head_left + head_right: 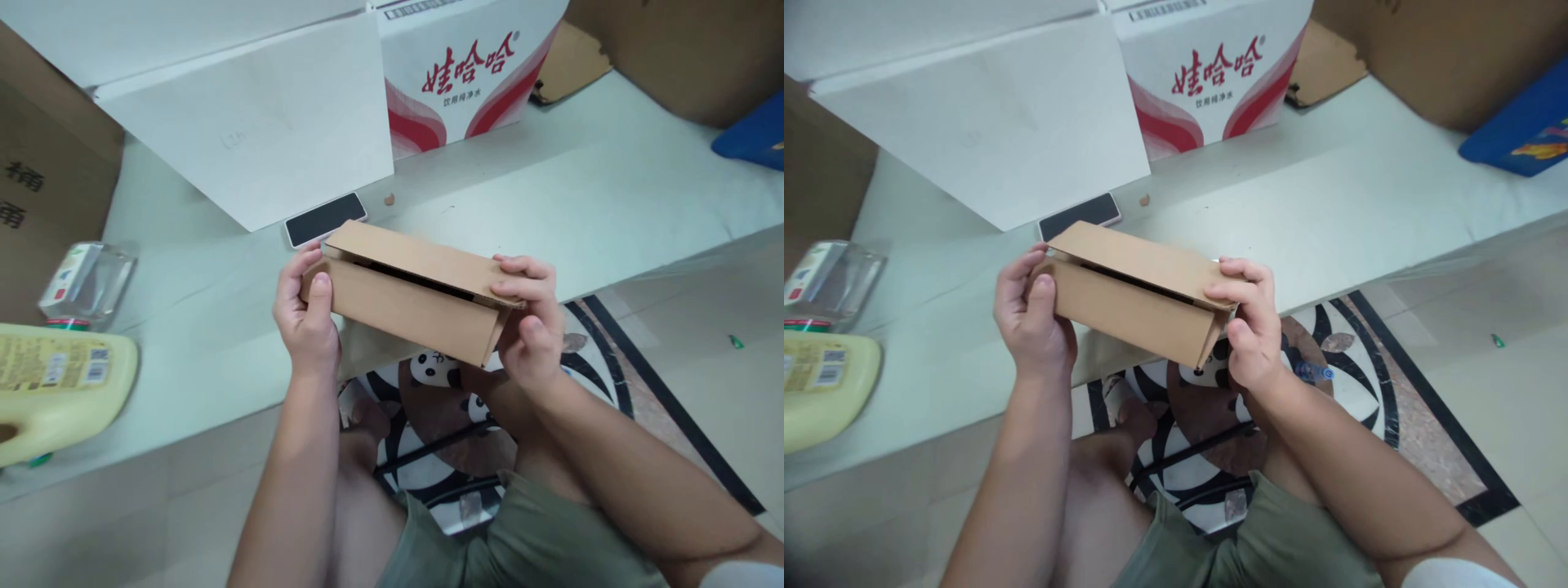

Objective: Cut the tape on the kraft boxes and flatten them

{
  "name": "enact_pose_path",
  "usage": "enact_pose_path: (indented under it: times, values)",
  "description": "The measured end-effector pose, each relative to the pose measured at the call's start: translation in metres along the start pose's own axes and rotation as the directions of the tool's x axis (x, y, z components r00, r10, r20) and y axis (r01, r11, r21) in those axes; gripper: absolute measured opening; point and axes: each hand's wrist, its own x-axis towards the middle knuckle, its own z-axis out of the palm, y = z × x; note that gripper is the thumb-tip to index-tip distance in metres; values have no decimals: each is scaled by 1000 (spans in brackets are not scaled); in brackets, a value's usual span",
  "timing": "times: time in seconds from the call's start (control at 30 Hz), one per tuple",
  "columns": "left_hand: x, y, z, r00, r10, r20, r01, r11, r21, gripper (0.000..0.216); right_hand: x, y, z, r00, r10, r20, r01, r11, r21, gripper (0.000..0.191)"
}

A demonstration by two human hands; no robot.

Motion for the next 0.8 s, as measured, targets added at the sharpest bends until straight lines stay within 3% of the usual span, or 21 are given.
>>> enact_pose_path:
  times: [0.17, 0.37, 0.57, 0.73, 0.8]
  values:
    - [1, 0, 1, 1000, 2, 19, -2, 1000, -16, 25, 3, -3, -2, 999, 40, -20, -40, 999, 8, 22]
    - [0, 0, 2, 1000, 25, 1, -25, 1000, 4, 22, 3, -2, -3, 995, 99, -6, -99, 995, 19, 25]
    - [-4, 0, 4, 998, 43, -53, -43, 999, 0, 20, 4, -2, -2, 997, 69, -27, -69, 997, 27, 26]
    - [8, 10, -9, 996, -28, 82, 12, 982, 190, 31, 5, -2, -2, 997, 79, -9, -79, 996, 40, 25]
    - [14, 18, -15, 982, -17, 186, -37, 958, 285, 30, 5, -2, -2, 998, 65, -11, -64, 997, 53, 23]
